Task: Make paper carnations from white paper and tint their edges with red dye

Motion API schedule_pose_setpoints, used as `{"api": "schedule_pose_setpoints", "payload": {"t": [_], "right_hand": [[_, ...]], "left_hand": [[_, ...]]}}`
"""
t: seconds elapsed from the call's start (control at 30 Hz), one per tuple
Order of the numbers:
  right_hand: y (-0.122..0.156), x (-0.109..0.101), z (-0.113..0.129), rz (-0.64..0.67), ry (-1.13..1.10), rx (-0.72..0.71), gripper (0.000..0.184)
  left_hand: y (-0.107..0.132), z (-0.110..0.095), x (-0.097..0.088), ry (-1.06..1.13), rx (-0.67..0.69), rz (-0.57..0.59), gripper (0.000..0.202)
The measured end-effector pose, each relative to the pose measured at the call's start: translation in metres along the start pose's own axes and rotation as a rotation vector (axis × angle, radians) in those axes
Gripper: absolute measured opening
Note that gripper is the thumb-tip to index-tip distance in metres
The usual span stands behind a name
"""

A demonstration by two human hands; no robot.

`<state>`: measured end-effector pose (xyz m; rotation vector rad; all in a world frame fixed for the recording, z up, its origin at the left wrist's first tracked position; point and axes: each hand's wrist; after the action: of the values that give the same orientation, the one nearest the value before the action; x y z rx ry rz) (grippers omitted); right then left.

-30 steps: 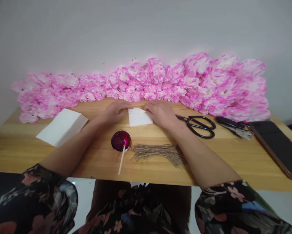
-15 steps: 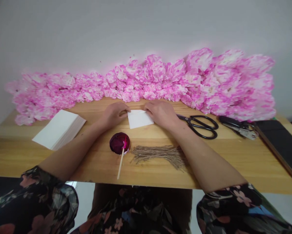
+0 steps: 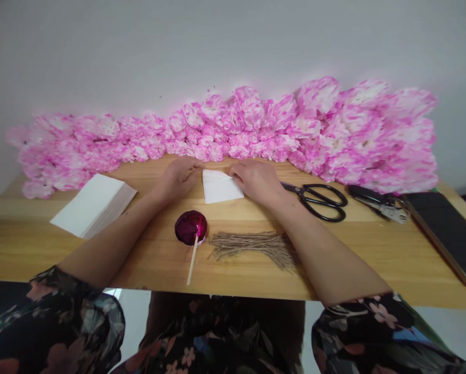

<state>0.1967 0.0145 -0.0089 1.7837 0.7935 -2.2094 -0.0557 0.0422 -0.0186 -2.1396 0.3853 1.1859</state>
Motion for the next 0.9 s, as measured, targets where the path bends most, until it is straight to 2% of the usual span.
{"api": "schedule_pose_setpoints", "payload": {"t": [0.07, 0.17, 0.23, 0.37, 0.5, 0.73, 0.9], "right_hand": [[0.0, 0.0, 0.0, 0.001, -0.003, 0.0, 0.02], [0.0, -0.001, 0.001, 0.014, -0.001, 0.01, 0.018], [0.0, -0.001, 0.001, 0.023, 0.006, 0.013, 0.018], [-0.001, -0.002, 0.001, 0.027, 0.022, 0.003, 0.02], [-0.001, -0.002, 0.001, 0.026, 0.021, 0.006, 0.022], [0.0, -0.004, 0.001, 0.033, 0.01, -0.005, 0.024], [0.0, -0.005, 0.001, -0.016, -0.02, -0.027, 0.024]], "left_hand": [[-0.003, -0.001, 0.001, -0.012, 0.055, -0.021, 0.028], [-0.008, -0.005, 0.006, -0.057, 0.13, 0.045, 0.039], [-0.01, -0.007, 0.01, -0.107, 0.12, 0.095, 0.04], [-0.01, -0.009, 0.01, -0.196, 0.062, 0.128, 0.027], [-0.009, -0.008, 0.008, -0.229, 0.097, 0.145, 0.019], [-0.01, -0.009, 0.01, -0.238, 0.062, 0.178, 0.019], [-0.009, -0.008, 0.012, -0.252, 0.075, 0.172, 0.02]]}}
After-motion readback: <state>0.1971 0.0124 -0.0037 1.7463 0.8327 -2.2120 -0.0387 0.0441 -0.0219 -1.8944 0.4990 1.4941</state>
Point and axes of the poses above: each hand's wrist, its own y-axis away from the middle knuckle, its own x-axis out of the palm, z = x × y
